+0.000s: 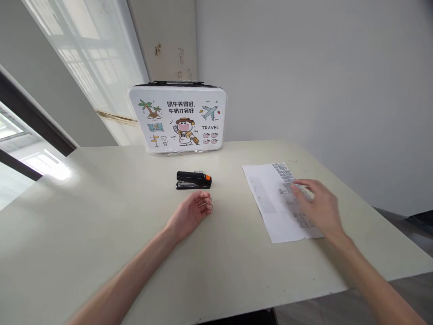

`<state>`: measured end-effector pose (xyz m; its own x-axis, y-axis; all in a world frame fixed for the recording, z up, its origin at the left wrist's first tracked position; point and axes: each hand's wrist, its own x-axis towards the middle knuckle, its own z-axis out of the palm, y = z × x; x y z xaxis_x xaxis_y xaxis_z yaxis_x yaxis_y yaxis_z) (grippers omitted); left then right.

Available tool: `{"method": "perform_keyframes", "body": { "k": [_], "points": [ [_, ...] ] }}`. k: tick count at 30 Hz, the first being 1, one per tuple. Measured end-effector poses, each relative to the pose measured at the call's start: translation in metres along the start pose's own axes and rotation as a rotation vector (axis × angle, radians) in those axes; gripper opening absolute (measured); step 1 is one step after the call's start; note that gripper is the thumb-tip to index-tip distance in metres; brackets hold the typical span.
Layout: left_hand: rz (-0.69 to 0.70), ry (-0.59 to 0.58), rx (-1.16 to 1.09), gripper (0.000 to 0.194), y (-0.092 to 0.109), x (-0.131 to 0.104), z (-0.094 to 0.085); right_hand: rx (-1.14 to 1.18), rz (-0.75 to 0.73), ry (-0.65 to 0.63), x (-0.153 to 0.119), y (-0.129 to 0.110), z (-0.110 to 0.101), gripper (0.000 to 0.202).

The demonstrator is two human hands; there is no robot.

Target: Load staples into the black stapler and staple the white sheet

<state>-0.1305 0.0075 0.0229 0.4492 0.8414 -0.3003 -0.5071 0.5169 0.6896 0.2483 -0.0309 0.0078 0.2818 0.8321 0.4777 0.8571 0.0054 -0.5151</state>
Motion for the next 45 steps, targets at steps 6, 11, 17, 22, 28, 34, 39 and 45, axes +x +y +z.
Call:
{"method": "perform_keyframes", "body": {
  "k": [6,11,17,22,28,34,39,45],
  "points": [
    [-0.015,-0.003,0.046,0.032,0.001,-0.004,0.001,0.404,-0.287,-0.589,-0.004,-0.115,0.054,0.029],
    [0.007,-0.053,0.133,0.039,0.002,-0.006,-0.001,0.423,-0.392,-0.782,-0.013,-0.152,0.094,0.019],
    [0.009,-0.068,0.213,0.052,0.002,-0.005,-0.001,0.4,-0.389,-0.684,-0.026,-0.148,0.105,0.014],
    [-0.024,-0.063,0.255,0.063,0.004,-0.006,-0.004,0.381,-0.433,-0.662,-0.029,-0.146,0.107,0.014],
    [0.024,0.029,0.25,0.071,0.01,-0.004,-0.015,0.394,-0.413,-0.673,-0.028,-0.149,0.107,0.016],
    [0.071,0.088,0.246,0.073,0.015,-0.004,-0.019,0.402,-0.398,-0.685,-0.029,-0.15,0.106,0.019],
    [0.054,0.048,0.234,0.072,0.016,-0.006,-0.017,0.423,-0.375,-0.709,-0.029,-0.152,0.103,0.018],
    [0.042,0.037,0.212,0.071,0.02,-0.006,-0.015,0.411,-0.403,-0.699,-0.03,-0.154,0.102,0.022]
  ]
}}
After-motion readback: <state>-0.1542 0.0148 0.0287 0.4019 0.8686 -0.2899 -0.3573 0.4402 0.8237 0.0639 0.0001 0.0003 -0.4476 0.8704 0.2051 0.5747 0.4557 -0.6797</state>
